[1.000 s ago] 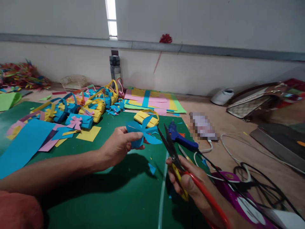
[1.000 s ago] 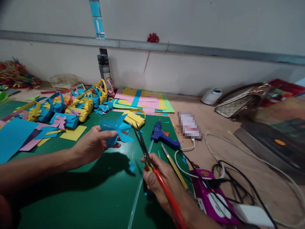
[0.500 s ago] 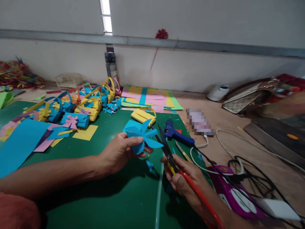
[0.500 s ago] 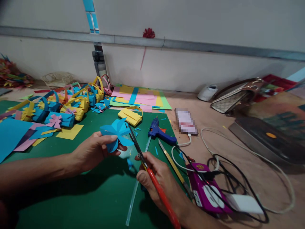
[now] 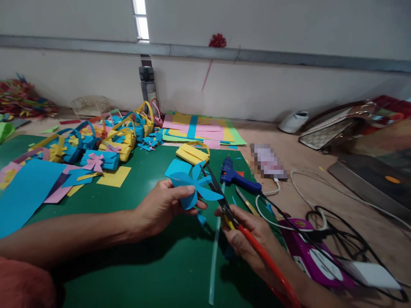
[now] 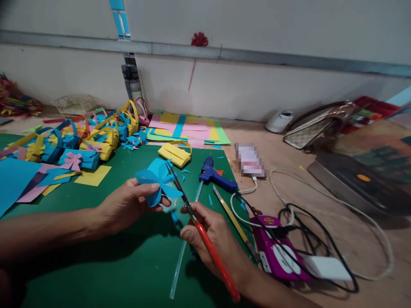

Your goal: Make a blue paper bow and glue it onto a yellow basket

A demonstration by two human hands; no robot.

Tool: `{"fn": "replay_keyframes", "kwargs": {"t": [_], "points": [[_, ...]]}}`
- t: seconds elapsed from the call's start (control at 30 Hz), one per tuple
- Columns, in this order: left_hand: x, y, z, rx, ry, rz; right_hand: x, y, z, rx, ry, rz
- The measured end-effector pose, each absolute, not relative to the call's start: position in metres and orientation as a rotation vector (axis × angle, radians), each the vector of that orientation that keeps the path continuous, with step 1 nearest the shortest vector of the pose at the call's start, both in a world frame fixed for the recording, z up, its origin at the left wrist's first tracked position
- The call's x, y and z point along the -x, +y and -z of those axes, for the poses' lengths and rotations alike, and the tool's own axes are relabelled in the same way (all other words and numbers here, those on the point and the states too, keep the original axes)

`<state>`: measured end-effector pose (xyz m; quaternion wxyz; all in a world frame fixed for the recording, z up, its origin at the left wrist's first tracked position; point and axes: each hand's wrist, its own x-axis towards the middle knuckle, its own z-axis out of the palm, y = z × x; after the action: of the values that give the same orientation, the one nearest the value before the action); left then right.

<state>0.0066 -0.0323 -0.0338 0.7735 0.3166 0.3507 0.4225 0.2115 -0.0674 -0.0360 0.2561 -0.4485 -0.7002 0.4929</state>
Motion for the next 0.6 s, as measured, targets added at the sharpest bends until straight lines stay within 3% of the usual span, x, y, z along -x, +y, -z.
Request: {"fn": "replay_keyframes", "kwargs": {"t": [0.6], "points": [[-0.0073, -0.0324, 0.0384, -0.704, 0.772, -0.897, -0.2094, -0.0659, 0.0359, 1.252, -1.886, -1.3]]}}
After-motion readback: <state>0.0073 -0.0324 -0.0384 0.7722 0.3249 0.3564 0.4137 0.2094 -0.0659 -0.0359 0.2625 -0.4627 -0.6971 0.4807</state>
